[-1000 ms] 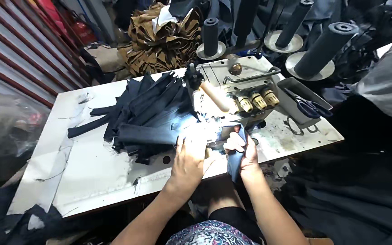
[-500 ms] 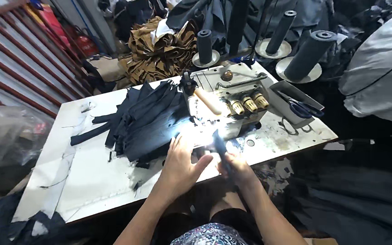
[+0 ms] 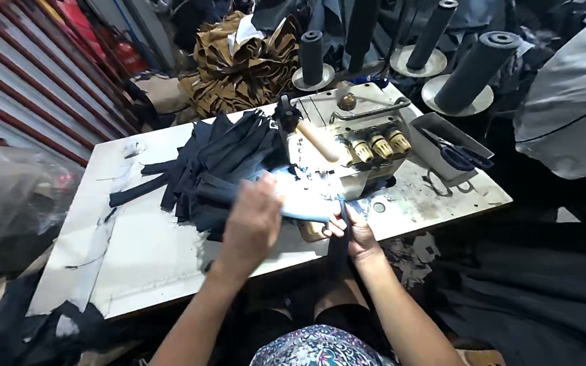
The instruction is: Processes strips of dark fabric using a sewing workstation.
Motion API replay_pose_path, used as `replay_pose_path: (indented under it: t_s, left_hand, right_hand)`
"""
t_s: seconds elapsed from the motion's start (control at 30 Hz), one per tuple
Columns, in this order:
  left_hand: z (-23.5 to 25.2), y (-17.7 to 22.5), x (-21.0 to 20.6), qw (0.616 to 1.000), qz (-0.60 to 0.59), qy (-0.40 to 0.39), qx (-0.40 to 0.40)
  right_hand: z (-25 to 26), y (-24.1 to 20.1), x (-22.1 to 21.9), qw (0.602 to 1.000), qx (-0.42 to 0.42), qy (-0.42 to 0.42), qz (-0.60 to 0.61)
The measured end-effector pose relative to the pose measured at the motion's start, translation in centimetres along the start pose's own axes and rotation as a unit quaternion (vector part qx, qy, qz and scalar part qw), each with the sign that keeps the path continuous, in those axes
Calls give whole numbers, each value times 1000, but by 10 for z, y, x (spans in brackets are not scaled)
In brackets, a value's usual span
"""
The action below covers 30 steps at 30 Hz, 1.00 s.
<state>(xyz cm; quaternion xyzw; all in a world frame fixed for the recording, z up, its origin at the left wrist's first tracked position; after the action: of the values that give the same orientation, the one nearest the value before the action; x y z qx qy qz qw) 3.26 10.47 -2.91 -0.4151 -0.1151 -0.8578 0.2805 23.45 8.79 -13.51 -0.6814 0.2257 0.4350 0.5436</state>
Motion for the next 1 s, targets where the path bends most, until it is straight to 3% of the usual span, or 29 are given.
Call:
replay_pose_path:
  t_s: [0.07, 0.13, 0.47, 0.63, 0.77, 0.83, 0.9, 1.0]
  left_hand:
    - [-6, 16, -28, 997, -61, -25, -51]
    - [-15, 15, -41, 994, -81, -54, -41]
    - [-8, 17, -39, 994, -23, -98, 31]
    - [3, 2, -44, 990, -51, -126, 32]
    - [18, -18, -44, 989, -57, -124, -49]
    - [18, -19, -39, 984, -112, -139, 15]
    - [16, -1, -24, 973, -178, -104, 104]
    - [9, 39, 2, 969, -231, -4, 90]
  right_hand:
    - [-2, -1, 4, 1000, 8, -3, 20]
    - [-4, -7, 7, 998, 25, -43, 45]
    - [11, -7, -5, 992, 44, -36, 112]
    - [11, -11, -6, 992, 46, -10, 121]
    - [7, -10, -10, 997, 45, 55, 14]
    - [-1, -5, -21, 988, 24, 94, -119]
    - [-11, 3, -37, 974, 0, 62, -217]
    - [-30, 16, -56, 965, -39, -73, -250]
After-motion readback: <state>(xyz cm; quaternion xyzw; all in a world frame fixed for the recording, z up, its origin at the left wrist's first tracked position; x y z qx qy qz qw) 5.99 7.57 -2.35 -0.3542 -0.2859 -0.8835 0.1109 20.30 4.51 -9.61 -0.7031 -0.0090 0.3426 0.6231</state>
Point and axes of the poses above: each hand's wrist, its own z-axis towards the middle knuckle, its own x-axis out of the back of the hand, y = z × x, the point moved 4 cm from there along z, towards the middle knuckle, and after that the axes turned 12 degrees about -x, right-handed, at the moved point
